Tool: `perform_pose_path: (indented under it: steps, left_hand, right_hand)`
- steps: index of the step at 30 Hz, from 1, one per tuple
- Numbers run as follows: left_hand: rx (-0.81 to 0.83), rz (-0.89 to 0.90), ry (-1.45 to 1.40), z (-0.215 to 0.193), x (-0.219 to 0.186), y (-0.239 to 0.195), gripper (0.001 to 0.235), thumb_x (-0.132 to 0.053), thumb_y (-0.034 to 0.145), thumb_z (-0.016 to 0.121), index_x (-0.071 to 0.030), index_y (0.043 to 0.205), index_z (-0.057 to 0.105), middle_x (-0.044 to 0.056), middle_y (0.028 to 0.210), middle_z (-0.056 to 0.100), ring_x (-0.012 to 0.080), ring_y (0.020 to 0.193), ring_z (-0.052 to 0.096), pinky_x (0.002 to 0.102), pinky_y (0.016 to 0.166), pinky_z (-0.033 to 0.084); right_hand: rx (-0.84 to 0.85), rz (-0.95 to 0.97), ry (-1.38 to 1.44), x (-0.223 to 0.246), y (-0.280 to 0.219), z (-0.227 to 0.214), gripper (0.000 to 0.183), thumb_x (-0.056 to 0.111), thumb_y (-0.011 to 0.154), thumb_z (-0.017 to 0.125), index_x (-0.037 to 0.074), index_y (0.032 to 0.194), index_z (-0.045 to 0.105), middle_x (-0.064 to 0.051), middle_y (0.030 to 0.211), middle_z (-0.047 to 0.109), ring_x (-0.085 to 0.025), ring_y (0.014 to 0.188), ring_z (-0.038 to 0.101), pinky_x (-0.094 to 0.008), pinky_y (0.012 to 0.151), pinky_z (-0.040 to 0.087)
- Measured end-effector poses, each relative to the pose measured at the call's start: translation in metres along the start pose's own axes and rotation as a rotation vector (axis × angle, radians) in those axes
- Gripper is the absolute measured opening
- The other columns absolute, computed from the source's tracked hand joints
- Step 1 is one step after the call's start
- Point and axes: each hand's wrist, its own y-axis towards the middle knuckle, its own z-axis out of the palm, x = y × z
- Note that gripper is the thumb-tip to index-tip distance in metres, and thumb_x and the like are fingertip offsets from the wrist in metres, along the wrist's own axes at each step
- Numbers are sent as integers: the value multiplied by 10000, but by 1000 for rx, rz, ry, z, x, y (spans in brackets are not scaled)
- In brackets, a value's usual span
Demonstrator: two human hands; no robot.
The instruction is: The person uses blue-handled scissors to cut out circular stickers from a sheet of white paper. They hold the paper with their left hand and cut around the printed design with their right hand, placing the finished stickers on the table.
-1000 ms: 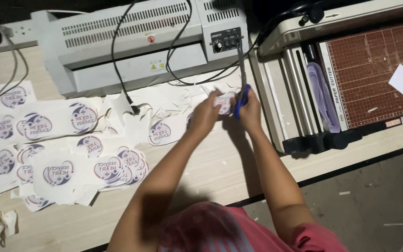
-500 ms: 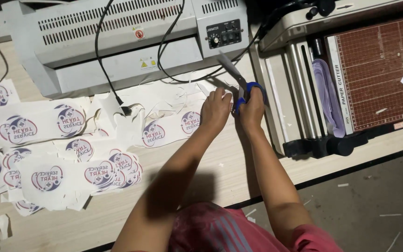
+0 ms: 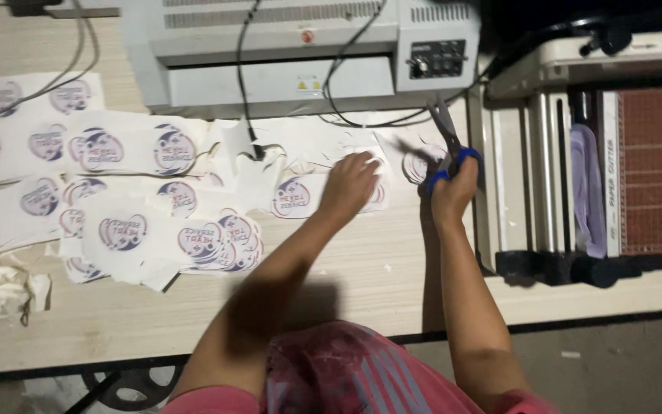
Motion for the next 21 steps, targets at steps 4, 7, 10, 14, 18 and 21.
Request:
perform_pose_path:
  steps: [4, 7, 10, 14, 18, 21]
  left_hand:
    - [-42, -28, 128, -52, 33, -40, 318, -203, 925, 756, -49, 1189, 669, 118, 1306, 602, 287, 1222, 575, 462, 1022, 485]
    - [-106, -167, 147, -90, 35, -59, 288, -183, 909, 769, -63, 1161, 695, 93, 1252, 628, 300, 1178, 570, 454, 965, 488]
    - [-158, -285, 264, -99, 41, -80, 346, -257, 862, 815, -67, 1122, 689, 94, 1241, 629, 298, 1148, 575, 455, 910, 476]
    - [-139, -326, 282, -102, 41, -98, 505, -383, 790, 860, -43, 1121, 689, 119, 1220, 602, 317, 1130, 557, 461, 900, 459]
    - [-100, -396, 271, -100, 44, -101, 624, -442, 745, 866, 1, 1151, 696, 142, 1196, 594, 325, 1104, 540, 472, 906, 451]
    - [-65, -440, 283, -97, 48, -101, 551, -453, 729, 878, -28, 1024, 688, 132, 1188, 603, 332, 1125, 548, 486, 913, 462]
  right_hand:
    - [-55, -87, 253, 80, -14, -3, 214, -40, 1024, 587, -12, 1232, 549, -130, 1037, 596, -220, 898, 636, -349, 805, 528]
    - [216, 321, 775, 143, -35, 2, 128, 38, 1058, 519, 66, 1182, 538, -46, 963, 599, -146, 764, 569, -278, 603, 473]
    - [472, 441, 744, 164, -56, 19, 148, 46, 984, 566, 68, 1131, 563, -95, 891, 576, -224, 669, 540, -366, 516, 422]
    - [392, -337, 259, 127, -75, 54, 280, -19, 808, 710, 12, 1047, 568, -205, 948, 609, -423, 889, 584, -481, 763, 463]
    - [436, -355, 153, 119, -80, 62, 335, -45, 755, 719, -8, 1050, 567, -213, 996, 608, -454, 964, 561, -523, 806, 437]
    - [377, -437, 129, 119, -83, 63, 449, -54, 642, 712, -24, 1064, 561, -222, 1015, 603, -458, 957, 557, -528, 803, 446]
